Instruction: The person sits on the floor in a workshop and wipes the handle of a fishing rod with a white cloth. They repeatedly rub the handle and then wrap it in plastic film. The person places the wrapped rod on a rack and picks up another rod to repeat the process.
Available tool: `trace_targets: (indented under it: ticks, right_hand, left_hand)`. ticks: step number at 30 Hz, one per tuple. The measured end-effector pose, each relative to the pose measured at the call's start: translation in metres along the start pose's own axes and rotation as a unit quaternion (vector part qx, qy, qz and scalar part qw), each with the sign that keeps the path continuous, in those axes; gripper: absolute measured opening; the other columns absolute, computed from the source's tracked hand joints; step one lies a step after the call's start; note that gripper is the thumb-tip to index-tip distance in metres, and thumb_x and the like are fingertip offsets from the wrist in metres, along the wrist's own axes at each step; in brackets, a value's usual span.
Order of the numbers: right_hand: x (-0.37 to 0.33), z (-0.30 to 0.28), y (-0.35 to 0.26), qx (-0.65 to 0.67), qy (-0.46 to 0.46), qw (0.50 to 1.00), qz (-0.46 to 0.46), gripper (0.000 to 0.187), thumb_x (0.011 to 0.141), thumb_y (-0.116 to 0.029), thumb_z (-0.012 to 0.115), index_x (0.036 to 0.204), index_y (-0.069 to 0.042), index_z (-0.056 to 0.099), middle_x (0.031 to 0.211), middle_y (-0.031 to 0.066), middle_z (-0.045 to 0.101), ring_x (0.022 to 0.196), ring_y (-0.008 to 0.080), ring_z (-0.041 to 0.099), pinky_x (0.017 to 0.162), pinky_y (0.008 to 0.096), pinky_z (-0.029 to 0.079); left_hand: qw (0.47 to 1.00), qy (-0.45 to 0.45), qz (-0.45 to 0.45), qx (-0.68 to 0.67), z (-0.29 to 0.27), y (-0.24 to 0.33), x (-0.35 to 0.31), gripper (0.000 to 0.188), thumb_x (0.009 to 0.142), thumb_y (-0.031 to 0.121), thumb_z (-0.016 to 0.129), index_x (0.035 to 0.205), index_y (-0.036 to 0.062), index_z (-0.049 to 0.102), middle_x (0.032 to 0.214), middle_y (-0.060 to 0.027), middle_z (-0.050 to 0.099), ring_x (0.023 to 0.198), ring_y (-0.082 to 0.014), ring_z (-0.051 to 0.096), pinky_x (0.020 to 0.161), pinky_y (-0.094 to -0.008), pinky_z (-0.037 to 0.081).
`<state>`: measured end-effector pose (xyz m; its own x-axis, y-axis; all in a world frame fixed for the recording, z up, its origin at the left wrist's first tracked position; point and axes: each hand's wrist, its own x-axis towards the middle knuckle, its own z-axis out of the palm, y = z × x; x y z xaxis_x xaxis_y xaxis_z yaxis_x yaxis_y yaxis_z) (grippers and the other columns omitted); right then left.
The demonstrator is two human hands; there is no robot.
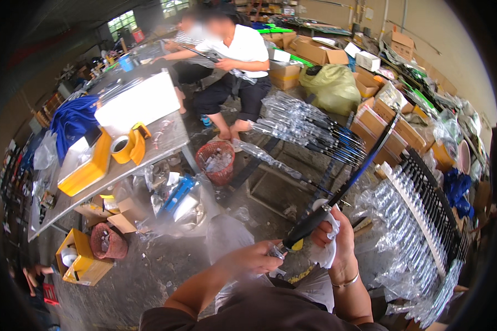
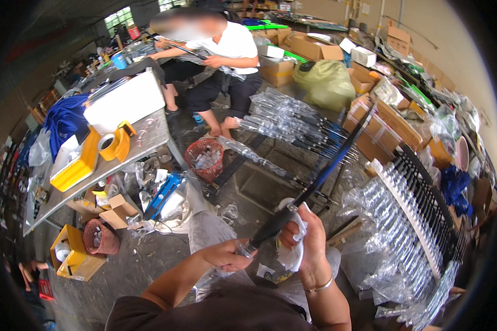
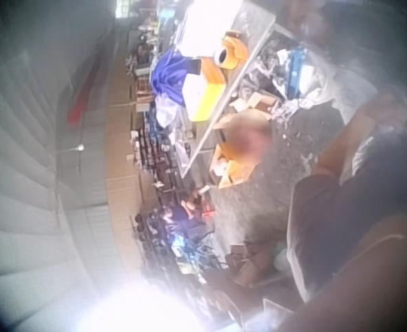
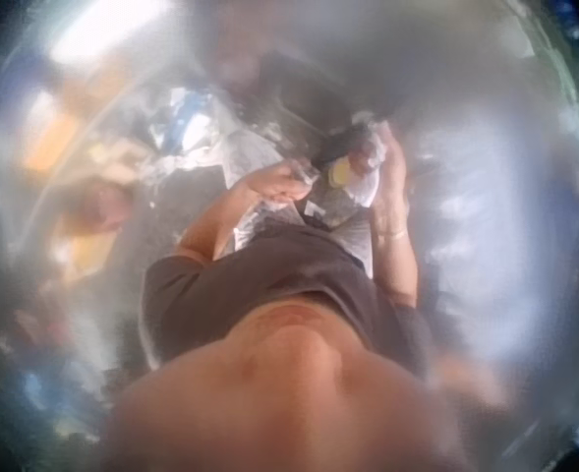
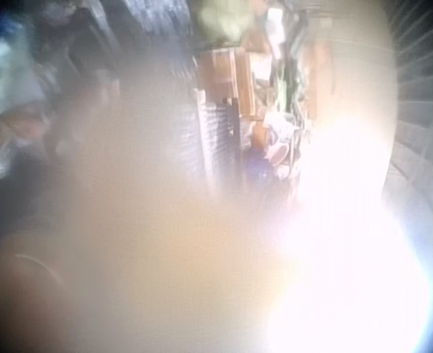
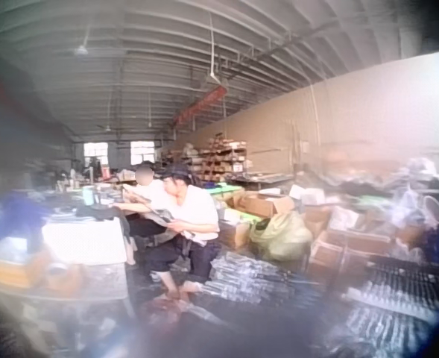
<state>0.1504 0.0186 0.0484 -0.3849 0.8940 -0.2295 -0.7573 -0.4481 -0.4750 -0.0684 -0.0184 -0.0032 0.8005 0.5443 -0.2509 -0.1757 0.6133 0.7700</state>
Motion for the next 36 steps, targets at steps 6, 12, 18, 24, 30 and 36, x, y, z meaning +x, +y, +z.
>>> trace_targets:
  ticks: [6, 12, 18, 24, 30, 36]
  right_hand:
    - [0.003, -0.001, 0.001, 0.041, 0.016, 0.999, -0.016, 0.026, 0.096, -0.033, 0.044, 0.085, -0.011, 0.054, 0.053, -0.0041, 0.043, 0.037, 0.0074, 0.034, 0.034, 0.0213, 0.026]
    - [0.007, -0.008, 0.01, 0.016, 0.033, 0.999, -0.015, 0.026, 0.093, -0.025, 0.045, 0.071, -0.012, 0.052, 0.052, -0.0052, 0.046, 0.038, 0.0062, 0.04, 0.034, 0.0202, 0.028]
    - [-0.017, -0.014, 0.002, -0.051, 0.151, 0.987, -0.013, 0.021, 0.092, -0.03, 0.052, 0.085, -0.01, 0.057, 0.066, 0.0015, 0.055, 0.055, 0.0125, 0.053, 0.048, 0.0267, 0.044]
    - [-0.055, -0.044, -0.027, -0.035, 0.165, 0.976, -0.141, 0.026, 0.096, -0.036, 0.047, 0.09, -0.011, 0.05, 0.065, -0.0037, 0.045, 0.049, 0.0072, 0.039, 0.043, 0.0235, 0.033]
    - [-0.138, -0.044, -0.047, -0.015, 0.303, 0.9, -0.314, 0.024, 0.097, -0.035, 0.046, 0.09, -0.013, 0.048, 0.064, -0.0025, 0.042, 0.048, 0.0095, 0.037, 0.043, 0.0259, 0.03]
    - [-0.182, -0.063, -0.018, 0.029, 0.318, 0.845, -0.428, 0.02, 0.095, -0.033, 0.052, 0.09, -0.013, 0.053, 0.066, -0.002, 0.05, 0.05, 0.0084, 0.042, 0.042, 0.0243, 0.032]
  left_hand:
    - [1.0, -0.004, 0.02, 0.018, 0.0, -0.012, -0.006, 0.021, 0.09, 0.015, 0.057, 0.108, 0.0133, 0.046, 0.06, 0.0045, 0.042, 0.042, -0.0025, 0.034, 0.038, -0.0205, 0.024]
    - [0.999, 0.003, 0.003, 0.05, 0.001, -0.019, -0.01, 0.032, 0.088, 0.016, 0.06, 0.116, 0.0113, 0.046, 0.063, 0.0043, 0.047, 0.047, -0.0029, 0.04, 0.04, -0.0196, 0.03]
    - [0.984, 0.052, 0.036, 0.166, 0.004, -0.007, -0.006, 0.021, 0.087, 0.017, 0.06, 0.104, 0.0076, 0.054, 0.071, -0.002, 0.054, 0.058, -0.0084, 0.05, 0.05, -0.0225, 0.039]
    - [0.989, 0.068, -0.043, 0.125, -0.012, -0.024, 0.021, 0.01, 0.087, 0.012, 0.053, 0.097, 0.0134, 0.054, 0.065, 0.0049, 0.047, 0.048, -0.0082, 0.043, 0.041, -0.0219, 0.034]
    - [0.976, -0.166, -0.14, 0.028, 0.016, 0.029, 0.076, 0.004, 0.089, 0.015, 0.056, 0.092, 0.0156, 0.054, 0.063, 0.007, 0.046, 0.046, -0.0048, 0.039, 0.04, -0.0204, 0.03]
    - [0.948, -0.238, -0.005, 0.211, 0.043, 0.028, 0.095, 0.006, 0.089, 0.008, 0.056, 0.093, 0.011, 0.052, 0.062, 0.0027, 0.049, 0.046, -0.006, 0.041, 0.038, -0.0187, 0.03]
